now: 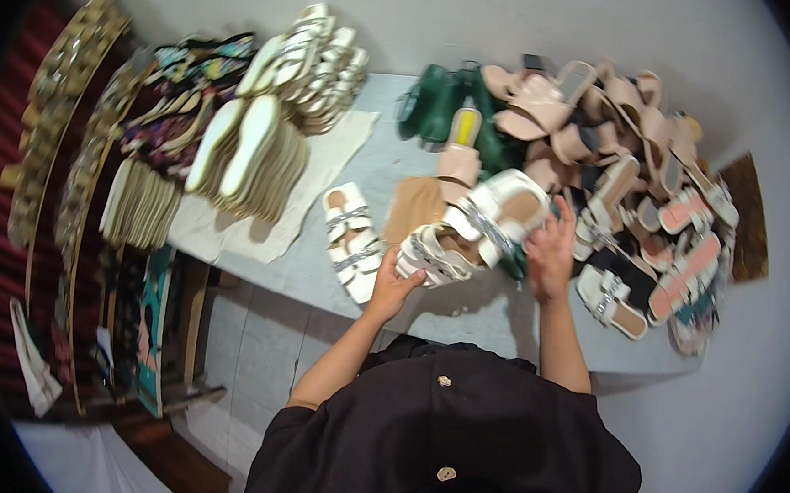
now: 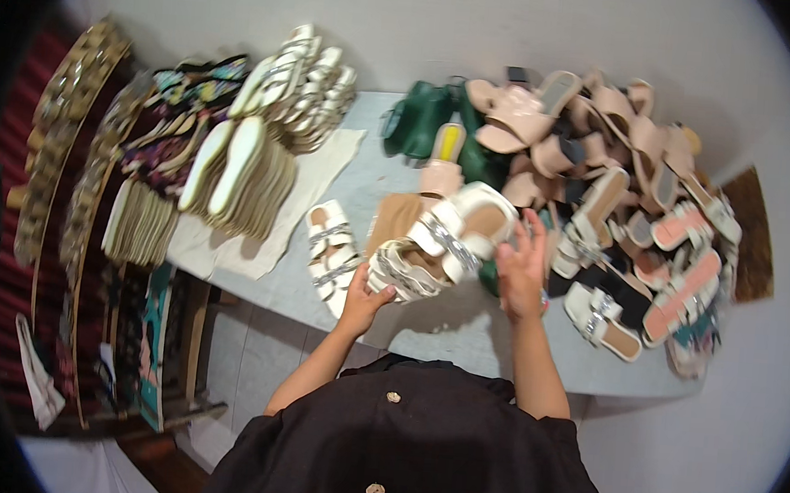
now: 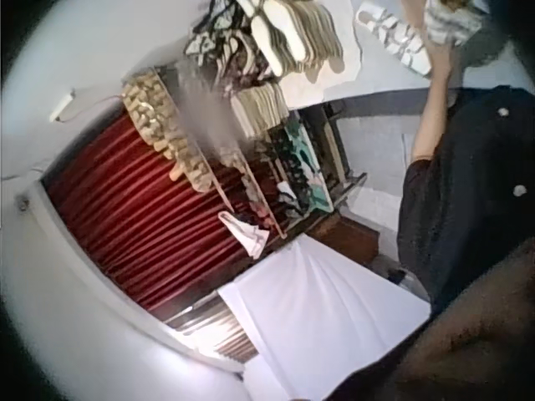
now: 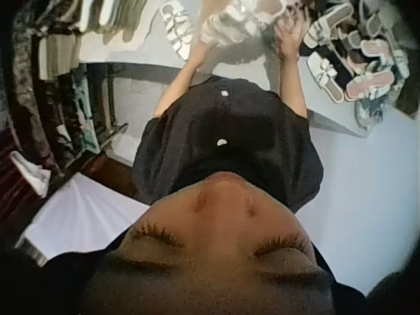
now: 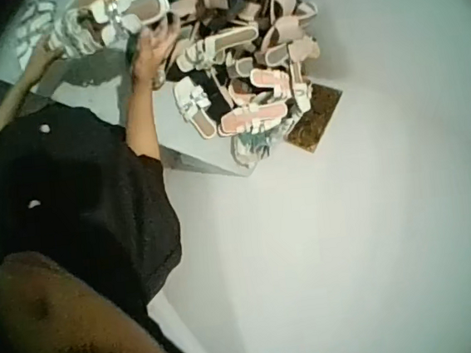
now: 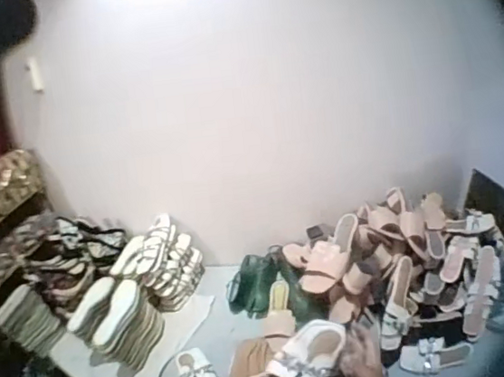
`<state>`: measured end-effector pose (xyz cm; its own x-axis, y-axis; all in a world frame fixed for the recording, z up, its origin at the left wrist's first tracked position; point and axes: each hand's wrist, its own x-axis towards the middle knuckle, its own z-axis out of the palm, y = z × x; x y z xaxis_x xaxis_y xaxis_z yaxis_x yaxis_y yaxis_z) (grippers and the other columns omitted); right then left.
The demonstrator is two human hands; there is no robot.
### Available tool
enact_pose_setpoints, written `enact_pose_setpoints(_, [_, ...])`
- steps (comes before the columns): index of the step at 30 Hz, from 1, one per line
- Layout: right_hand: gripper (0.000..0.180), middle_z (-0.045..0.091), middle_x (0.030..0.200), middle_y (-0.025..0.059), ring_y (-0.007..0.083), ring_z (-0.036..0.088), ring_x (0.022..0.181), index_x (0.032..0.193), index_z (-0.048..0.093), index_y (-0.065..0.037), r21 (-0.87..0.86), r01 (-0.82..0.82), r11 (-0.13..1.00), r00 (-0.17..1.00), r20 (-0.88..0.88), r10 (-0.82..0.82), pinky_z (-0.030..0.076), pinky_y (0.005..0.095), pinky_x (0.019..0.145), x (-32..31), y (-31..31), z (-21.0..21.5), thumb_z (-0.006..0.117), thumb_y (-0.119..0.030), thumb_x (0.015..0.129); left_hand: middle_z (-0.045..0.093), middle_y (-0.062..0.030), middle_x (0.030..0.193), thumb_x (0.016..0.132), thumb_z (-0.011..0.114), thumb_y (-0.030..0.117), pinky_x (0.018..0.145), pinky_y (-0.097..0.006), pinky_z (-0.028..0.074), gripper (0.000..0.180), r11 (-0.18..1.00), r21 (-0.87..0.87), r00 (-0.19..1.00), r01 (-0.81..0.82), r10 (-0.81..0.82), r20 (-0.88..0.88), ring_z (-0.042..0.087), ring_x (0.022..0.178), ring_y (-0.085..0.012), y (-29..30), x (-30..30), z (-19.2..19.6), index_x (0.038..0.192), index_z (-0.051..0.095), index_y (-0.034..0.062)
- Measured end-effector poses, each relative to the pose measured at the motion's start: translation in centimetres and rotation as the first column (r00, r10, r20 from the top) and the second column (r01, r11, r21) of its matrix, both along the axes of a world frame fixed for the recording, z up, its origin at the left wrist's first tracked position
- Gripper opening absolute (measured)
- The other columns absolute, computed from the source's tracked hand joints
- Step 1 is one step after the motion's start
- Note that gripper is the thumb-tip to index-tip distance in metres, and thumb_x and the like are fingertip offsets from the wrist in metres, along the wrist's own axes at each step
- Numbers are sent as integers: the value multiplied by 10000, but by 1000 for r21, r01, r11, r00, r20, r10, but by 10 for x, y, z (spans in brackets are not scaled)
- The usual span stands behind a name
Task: Organizing and sorting various sandals and shoe components on a table.
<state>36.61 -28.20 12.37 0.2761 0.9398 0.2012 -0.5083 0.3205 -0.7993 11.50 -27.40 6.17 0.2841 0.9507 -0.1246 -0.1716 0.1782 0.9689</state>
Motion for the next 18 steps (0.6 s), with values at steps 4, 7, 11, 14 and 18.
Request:
enact_pose_setpoints(4, [810, 237, 1378, 123, 269, 372, 1218, 1382, 153, -86, -168, -333, 928, 909, 205, 364, 345, 356, 981, -120, 37, -42, 679, -159, 769, 531, -69, 1012, 821, 616, 72, 709, -246, 482, 456, 874, -15, 873, -485, 485, 45, 547, 893, -133, -27, -50, -17, 1191, 354, 29])
enact_pose_setpoints(7, [813, 207, 1386, 147, 305, 292, 1268, 1391, 143, -43, -156, -540, 827, 751, 355, 557, 286, 385, 1009, -192, 27, -44, 659, -144, 771, 525, -88, 1030, 847, 576, 63, 711, -249, 494, 414, 749, -129, 742, -650, 662, 107, 553, 899, -144, -36, -72, -14, 1185, 340, 25])
enact_pose_setpoints(11, [669, 258, 1325, 280, 359, 280, 1249, 1363, 230, -4, -42, -366, 930, 623, 731, 278, 227, 393, 1024, -236, 19, -55, 575, -187, 820, 519, -111, 1026, 873, 551, 110, 697, -252, 494, 428, 712, 139, 701, -689, 702, -123, 550, 900, -145, -38, -80, -23, 1214, 317, -1])
enact_pose_setpoints(14, [680, 247, 1330, 304, 430, 257, 1238, 1357, 239, -16, -89, -248, 965, 564, 797, 218, 215, 454, 1018, -230, 31, -80, 579, -191, 795, 484, -186, 1111, 837, 586, 202, 818, -361, 429, 590, 857, 313, 752, -409, 510, -417, 513, 965, -262, -46, -85, -3, 1289, 299, -47])
enact_pose_setpoints(18, [668, 262, 1353, 251, 410, 269, 1221, 1360, 273, -67, -177, -204, 963, 273, 934, 230, 140, 496, 1013, -215, 35, -111, 549, -309, 801, 272, -273, 1307, 807, 585, 277, 984, -461, 232, 700, 887, 328, 402, -324, 443, -801, 285, 1187, -409, -54, -100, -15, 1356, 253, -3])
